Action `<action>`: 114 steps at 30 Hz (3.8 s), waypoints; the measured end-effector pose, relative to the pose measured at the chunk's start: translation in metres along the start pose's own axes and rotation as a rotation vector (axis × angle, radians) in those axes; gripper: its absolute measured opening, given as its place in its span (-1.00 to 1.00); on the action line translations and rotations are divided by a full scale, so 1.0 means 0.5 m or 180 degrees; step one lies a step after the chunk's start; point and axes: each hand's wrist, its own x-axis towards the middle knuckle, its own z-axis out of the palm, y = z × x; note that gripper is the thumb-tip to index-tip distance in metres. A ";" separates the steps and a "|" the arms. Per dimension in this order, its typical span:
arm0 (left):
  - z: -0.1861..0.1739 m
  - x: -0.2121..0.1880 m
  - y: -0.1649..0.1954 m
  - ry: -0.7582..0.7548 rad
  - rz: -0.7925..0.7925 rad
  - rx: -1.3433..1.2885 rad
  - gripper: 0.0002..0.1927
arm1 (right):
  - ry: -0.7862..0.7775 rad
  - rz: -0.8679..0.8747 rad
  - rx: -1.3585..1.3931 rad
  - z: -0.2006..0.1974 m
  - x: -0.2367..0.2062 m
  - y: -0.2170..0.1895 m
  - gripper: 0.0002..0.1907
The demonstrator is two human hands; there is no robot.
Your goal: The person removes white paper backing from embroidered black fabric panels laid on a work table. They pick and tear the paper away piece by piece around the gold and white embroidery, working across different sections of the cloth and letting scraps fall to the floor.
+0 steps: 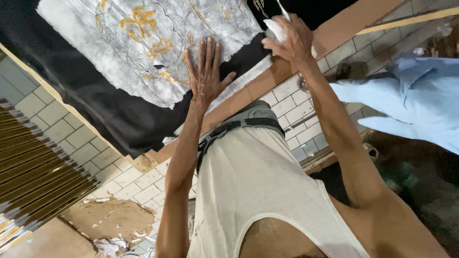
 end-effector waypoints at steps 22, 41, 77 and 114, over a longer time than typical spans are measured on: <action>0.019 0.168 0.134 0.0306 0.0584 -0.0718 -0.22 | -0.2373 0.0633 -0.0295 0.007 0.065 0.090 -0.64; 0.010 0.152 0.088 0.1096 0.0531 -0.2446 -0.67 | -0.1622 0.0475 0.0019 0.024 0.083 0.062 -0.68; -0.170 -0.274 -0.189 0.2168 -0.2434 -0.0613 -0.84 | -0.2567 -0.0766 0.1552 0.107 0.149 -0.420 -0.42; -0.124 -0.250 -0.122 0.1454 -0.3987 -0.0245 -0.22 | -0.0660 -0.4725 0.0941 0.371 0.448 -0.647 -0.80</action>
